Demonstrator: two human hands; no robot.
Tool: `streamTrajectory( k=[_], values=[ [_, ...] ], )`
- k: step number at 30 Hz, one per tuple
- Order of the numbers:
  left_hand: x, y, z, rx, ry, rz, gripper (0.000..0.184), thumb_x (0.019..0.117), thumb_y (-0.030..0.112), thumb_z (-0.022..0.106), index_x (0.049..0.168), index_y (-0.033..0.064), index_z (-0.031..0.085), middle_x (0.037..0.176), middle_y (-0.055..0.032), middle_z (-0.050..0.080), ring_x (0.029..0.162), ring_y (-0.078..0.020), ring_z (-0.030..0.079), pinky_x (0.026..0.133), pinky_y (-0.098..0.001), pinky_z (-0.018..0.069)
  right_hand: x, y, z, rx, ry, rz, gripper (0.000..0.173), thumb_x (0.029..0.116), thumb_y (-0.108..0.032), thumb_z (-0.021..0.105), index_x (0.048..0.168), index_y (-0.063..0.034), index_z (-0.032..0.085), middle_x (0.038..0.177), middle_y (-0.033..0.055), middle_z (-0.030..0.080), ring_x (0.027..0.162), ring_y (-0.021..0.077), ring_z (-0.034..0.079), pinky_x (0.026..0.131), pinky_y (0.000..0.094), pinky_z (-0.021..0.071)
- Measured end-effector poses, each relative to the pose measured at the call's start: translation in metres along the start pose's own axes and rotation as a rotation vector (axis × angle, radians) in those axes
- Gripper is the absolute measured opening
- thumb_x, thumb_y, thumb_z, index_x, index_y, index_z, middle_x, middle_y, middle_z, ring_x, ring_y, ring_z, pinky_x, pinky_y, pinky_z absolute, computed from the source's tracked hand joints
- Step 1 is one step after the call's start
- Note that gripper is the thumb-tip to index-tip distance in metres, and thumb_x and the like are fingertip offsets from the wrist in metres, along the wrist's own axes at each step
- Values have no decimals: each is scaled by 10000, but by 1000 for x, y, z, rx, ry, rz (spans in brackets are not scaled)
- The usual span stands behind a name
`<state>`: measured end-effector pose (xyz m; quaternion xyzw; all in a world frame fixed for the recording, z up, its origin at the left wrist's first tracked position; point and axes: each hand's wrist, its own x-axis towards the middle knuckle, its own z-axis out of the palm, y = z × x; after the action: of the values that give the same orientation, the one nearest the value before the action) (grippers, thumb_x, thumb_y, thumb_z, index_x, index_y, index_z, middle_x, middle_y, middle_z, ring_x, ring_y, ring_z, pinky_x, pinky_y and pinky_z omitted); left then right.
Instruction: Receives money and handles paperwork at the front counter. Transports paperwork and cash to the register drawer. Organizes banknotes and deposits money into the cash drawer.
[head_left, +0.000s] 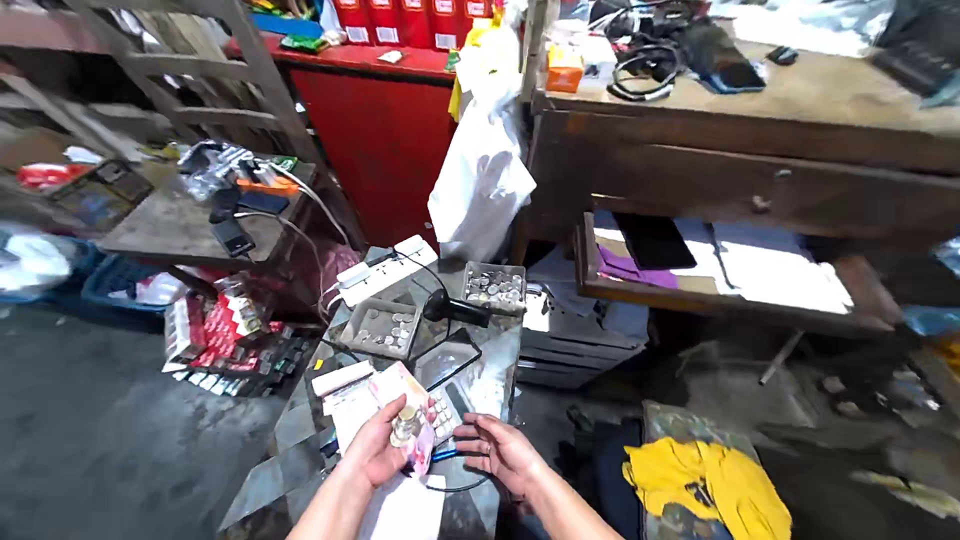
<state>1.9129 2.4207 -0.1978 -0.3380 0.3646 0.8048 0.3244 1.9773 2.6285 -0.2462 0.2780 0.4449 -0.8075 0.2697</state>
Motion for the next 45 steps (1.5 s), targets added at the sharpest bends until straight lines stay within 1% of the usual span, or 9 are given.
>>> streamTrajectory(
  k=[14,23,26,28,31,35,38,41,45],
  values=[
    [33,21,55,-334,369,356,326,1074,371,396,1223,102,505,1004,-118,654,810,-206,691,632,-375,601,-14,-45,-171,-175,84,206,357,1117,-243,385,1336,-16,553,1090,139,704,909,229,698,774,383,567],
    [101,31,202,-166,295,281,301,1066,348,418,1185,81,489,947,-123,594,769,-218,627,640,-402,563,-24,-69,-198,-96,142,170,293,1100,-208,455,1282,-11,573,1001,125,705,824,212,689,725,369,567],
    [121,31,244,8,358,270,280,1065,273,405,1240,66,473,982,-161,586,789,-269,621,632,-455,557,-41,-90,-202,-305,113,-25,299,1081,-124,486,1325,38,549,1136,158,682,946,199,673,824,357,543],
    [131,30,258,162,447,325,248,1039,199,433,1239,56,465,957,-167,570,741,-274,587,591,-460,528,-63,-117,-208,-531,149,-401,316,1013,-80,582,1290,72,600,1242,198,667,1079,220,680,944,371,557],
    [124,22,282,332,502,514,265,997,136,494,1241,31,508,986,-161,595,761,-253,587,609,-463,521,-102,-209,-228,-678,475,-967,490,940,-151,655,1358,82,550,1412,273,540,1134,265,657,883,373,585],
    [99,10,325,301,431,780,178,1009,140,457,1124,22,521,932,-114,561,764,-204,575,649,-422,523,-132,-367,-284,-701,775,-985,581,1022,-254,617,1526,-25,442,1556,282,392,1351,409,504,1052,561,469],
    [79,1,360,265,279,926,133,951,24,470,1069,-2,525,846,-108,591,718,-181,615,636,-384,557,-108,-436,-295,-602,619,-898,339,1080,-317,517,1214,-33,644,1104,131,704,954,215,686,812,424,563],
    [61,-13,383,419,80,1026,360,976,-26,518,1323,-15,426,919,-92,605,708,-124,644,624,-295,577,-97,-441,-288,-630,558,-859,375,1087,-315,507,1046,12,686,874,93,690,713,144,632,690,348,542],
    [27,-39,402,533,-149,1151,613,925,-88,630,1444,-19,312,982,-86,697,708,-104,707,622,-258,612,-124,-394,-280,-667,574,-909,386,1082,-315,522,959,8,693,746,55,643,600,102,577,606,298,518]
  ],
)
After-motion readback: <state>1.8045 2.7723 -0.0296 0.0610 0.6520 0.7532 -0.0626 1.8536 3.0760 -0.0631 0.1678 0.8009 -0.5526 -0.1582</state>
